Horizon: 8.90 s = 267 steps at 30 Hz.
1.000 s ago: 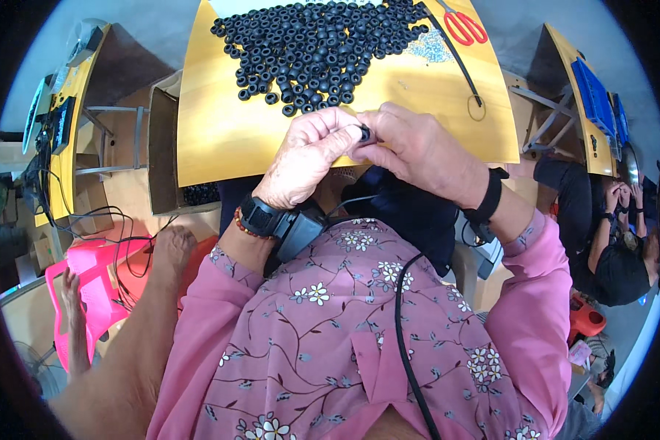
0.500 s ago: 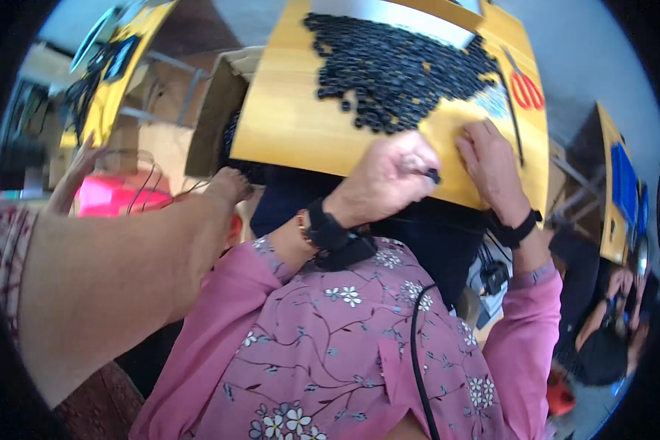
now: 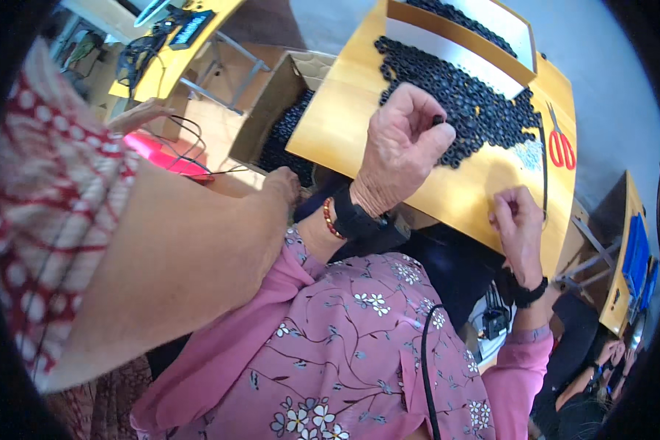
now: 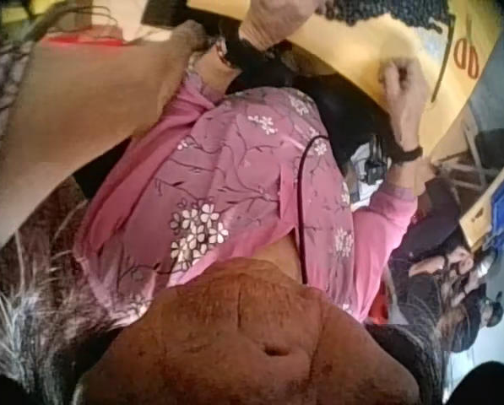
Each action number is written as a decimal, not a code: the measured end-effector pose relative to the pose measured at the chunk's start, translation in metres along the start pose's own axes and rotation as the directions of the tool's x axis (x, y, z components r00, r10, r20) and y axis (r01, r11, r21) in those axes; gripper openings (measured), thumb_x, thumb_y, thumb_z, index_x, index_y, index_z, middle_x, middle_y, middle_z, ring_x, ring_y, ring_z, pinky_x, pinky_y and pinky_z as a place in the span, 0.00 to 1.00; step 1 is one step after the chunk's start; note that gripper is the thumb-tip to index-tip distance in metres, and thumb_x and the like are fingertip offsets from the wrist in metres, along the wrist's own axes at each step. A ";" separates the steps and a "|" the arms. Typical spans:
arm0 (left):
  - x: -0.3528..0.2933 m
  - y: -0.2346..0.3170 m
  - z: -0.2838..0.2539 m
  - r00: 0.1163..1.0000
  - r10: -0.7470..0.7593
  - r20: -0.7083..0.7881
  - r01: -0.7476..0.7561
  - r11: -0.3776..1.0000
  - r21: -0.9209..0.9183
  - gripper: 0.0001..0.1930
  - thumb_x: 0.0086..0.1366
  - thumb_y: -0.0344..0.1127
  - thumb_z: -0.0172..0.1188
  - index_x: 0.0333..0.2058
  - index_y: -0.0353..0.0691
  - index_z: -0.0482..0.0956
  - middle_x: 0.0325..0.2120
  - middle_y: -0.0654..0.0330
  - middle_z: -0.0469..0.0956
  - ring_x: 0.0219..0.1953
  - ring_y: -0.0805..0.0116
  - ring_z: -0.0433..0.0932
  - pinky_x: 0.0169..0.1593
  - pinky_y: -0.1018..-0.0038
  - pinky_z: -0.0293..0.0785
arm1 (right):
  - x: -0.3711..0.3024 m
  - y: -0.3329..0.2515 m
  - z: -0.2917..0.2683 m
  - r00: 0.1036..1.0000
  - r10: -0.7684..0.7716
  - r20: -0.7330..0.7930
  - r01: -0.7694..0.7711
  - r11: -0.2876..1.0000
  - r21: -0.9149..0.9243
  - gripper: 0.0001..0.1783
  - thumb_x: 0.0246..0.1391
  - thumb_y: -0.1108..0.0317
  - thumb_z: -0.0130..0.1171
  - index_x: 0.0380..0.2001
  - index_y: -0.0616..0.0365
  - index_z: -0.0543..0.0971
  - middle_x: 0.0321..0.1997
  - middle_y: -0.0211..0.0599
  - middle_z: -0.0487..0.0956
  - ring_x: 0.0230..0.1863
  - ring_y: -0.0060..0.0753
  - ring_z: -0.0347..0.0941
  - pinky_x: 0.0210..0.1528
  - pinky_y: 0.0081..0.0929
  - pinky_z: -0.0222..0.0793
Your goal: Manually assembling small black rubber or plastic rings into components.
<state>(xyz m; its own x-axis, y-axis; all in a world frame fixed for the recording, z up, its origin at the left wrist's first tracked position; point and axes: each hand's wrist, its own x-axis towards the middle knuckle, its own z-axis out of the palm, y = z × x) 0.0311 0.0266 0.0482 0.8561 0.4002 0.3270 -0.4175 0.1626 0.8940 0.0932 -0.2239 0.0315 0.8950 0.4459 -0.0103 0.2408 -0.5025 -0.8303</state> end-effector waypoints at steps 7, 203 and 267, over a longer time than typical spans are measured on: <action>0.007 0.016 -0.019 0.972 0.083 -0.218 -0.075 0.996 0.046 0.03 0.67 0.27 0.52 0.39 0.38 0.71 0.24 0.62 0.73 0.23 0.76 0.73 0.26 0.79 0.71 | -0.011 0.022 0.007 0.997 0.065 -0.044 -0.051 0.963 0.266 0.04 0.61 0.77 0.55 0.39 0.63 0.73 0.28 0.28 0.73 0.24 0.15 0.68 0.24 0.14 0.66; -0.017 -0.076 0.071 0.827 -0.416 0.378 0.439 0.898 0.029 0.09 0.64 0.23 0.63 0.42 0.34 0.77 0.28 0.67 0.76 0.28 0.83 0.73 0.32 0.83 0.74 | 0.004 -0.006 -0.024 0.996 -0.049 -0.078 0.064 0.977 0.202 0.07 0.60 0.71 0.59 0.34 0.65 0.79 0.27 0.42 0.77 0.25 0.34 0.74 0.29 0.30 0.69; -0.016 -0.077 0.066 0.803 -0.419 0.425 0.481 0.876 -0.045 0.09 0.65 0.22 0.62 0.43 0.32 0.75 0.34 0.56 0.82 0.32 0.72 0.81 0.39 0.76 0.81 | 0.012 -0.007 -0.034 0.992 -0.125 0.015 0.124 0.990 0.065 0.08 0.60 0.69 0.59 0.32 0.64 0.79 0.30 0.48 0.78 0.32 0.51 0.77 0.34 0.39 0.71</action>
<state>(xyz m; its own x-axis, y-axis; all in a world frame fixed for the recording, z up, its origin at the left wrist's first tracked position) 0.0695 -0.0517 -0.0057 0.9913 -0.1302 0.0183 0.0323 0.3758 0.9261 0.1155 -0.2402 0.0558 0.8523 0.5161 0.0856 0.3249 -0.3940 -0.8598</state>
